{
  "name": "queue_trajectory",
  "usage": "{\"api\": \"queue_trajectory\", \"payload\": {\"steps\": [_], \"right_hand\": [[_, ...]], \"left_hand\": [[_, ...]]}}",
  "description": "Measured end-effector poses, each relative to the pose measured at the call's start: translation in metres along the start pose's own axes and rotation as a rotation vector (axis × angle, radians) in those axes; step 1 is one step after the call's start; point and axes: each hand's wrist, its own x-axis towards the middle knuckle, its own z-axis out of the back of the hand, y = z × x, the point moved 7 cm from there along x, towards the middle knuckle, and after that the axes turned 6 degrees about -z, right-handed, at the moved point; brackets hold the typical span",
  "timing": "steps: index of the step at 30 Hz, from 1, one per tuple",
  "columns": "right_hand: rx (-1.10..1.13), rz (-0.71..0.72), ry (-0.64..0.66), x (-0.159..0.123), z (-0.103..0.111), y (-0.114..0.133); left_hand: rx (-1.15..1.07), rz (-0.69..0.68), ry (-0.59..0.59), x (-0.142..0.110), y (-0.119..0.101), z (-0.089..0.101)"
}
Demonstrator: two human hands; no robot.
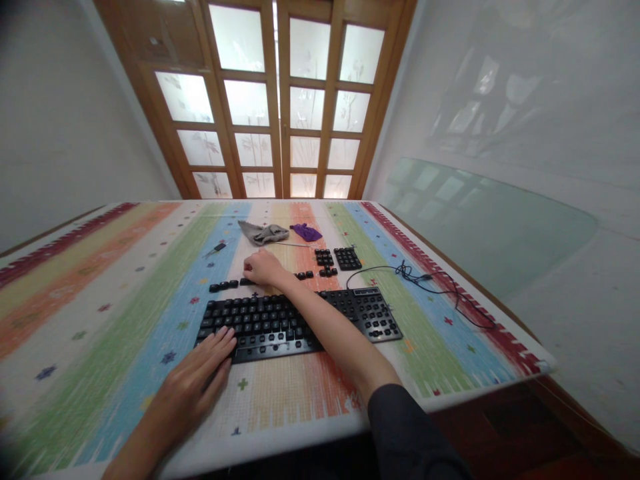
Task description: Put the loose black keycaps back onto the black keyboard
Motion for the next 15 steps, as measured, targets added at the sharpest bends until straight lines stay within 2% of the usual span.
{"api": "queue_trajectory", "payload": {"steps": [7, 11, 15], "right_hand": [[0.052, -0.033, -0.048, 0.000, 0.003, 0.000], [0.115, -0.015, -0.105, -0.006, 0.019, 0.006], [0.203, 0.024, -0.158, -0.027, 0.036, 0.014]], "left_hand": [[-0.011, 0.026, 0.003, 0.001, 0.000, 0.001], [-0.004, 0.012, 0.008, 0.001, -0.001, 0.000], [-0.018, 0.033, 0.015, -0.001, 0.002, -0.004]]}}
